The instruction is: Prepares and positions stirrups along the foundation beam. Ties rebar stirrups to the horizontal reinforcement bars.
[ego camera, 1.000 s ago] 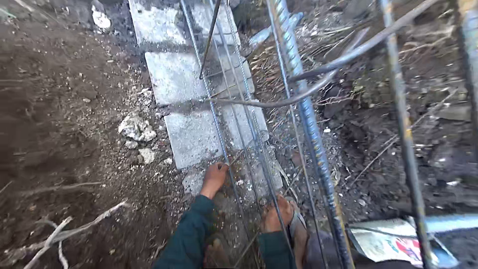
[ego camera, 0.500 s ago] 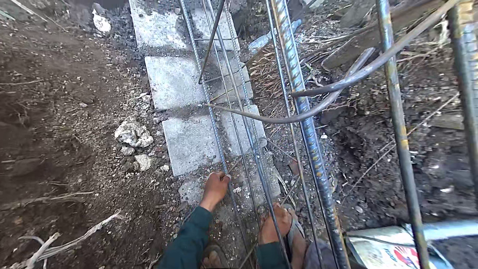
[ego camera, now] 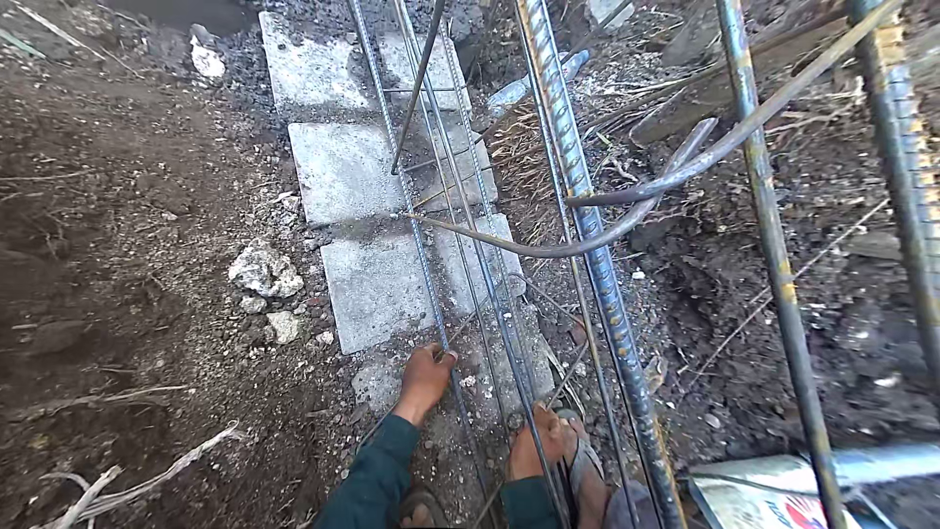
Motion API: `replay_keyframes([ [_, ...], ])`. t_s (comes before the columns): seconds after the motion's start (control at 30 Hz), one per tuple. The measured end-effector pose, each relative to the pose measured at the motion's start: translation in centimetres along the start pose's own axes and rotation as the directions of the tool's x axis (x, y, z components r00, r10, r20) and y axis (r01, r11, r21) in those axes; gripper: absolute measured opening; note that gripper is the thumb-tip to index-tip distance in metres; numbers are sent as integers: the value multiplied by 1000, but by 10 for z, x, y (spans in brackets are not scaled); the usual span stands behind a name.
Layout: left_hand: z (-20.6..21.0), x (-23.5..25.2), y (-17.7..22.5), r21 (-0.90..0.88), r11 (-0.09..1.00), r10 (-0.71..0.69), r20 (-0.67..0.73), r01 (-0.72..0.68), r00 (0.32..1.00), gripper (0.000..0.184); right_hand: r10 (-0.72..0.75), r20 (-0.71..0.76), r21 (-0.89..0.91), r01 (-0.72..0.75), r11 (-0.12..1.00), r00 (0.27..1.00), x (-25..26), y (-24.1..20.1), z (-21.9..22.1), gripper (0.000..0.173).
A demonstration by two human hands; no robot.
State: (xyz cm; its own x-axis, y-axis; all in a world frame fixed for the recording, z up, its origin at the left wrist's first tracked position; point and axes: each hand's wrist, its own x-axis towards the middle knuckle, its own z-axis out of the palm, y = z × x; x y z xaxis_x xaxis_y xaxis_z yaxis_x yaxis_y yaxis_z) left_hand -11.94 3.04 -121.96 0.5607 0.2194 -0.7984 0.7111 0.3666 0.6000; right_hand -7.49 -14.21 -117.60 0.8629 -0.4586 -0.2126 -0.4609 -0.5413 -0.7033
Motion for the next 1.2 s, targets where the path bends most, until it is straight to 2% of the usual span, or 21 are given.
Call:
replay_keyframes([
  [0.23,2,-5,4,108,994,5,22,-8,1000,49,-91,9,-145,91,985,996,-20,-18,-6,29],
  [0.37,8,-11,4,183,983,-1,86,-15,996,57,-49,12,-117,50,992,999,-41,-20,-19,38],
  [0.47,10,-12,2,207,978,-7,104,-15,995,64,-25,34,-14,26,1000,999,-51,-24,-25,22],
  [0.67,1,-9,6,307,951,-19,190,-41,982,68,-64,174,231,23,973,983,-68,-48,-33,17],
  [1.0,-9,-5,8,350,934,-26,261,-70,965,67,-103,245,342,14,940,964,-70,-53,-36,34],
  [1.07,-9,-3,7,343,937,-28,275,-71,961,65,-103,275,327,7,945,956,-70,-52,-38,44],
  [1.13,-12,-1,7,334,940,-27,286,-73,958,63,-80,300,304,-15,952,951,-71,-52,-39,46],
  [1.2,-12,1,4,314,946,-20,303,-80,953,63,-124,362,281,18,959,924,-72,-49,-41,51],
])
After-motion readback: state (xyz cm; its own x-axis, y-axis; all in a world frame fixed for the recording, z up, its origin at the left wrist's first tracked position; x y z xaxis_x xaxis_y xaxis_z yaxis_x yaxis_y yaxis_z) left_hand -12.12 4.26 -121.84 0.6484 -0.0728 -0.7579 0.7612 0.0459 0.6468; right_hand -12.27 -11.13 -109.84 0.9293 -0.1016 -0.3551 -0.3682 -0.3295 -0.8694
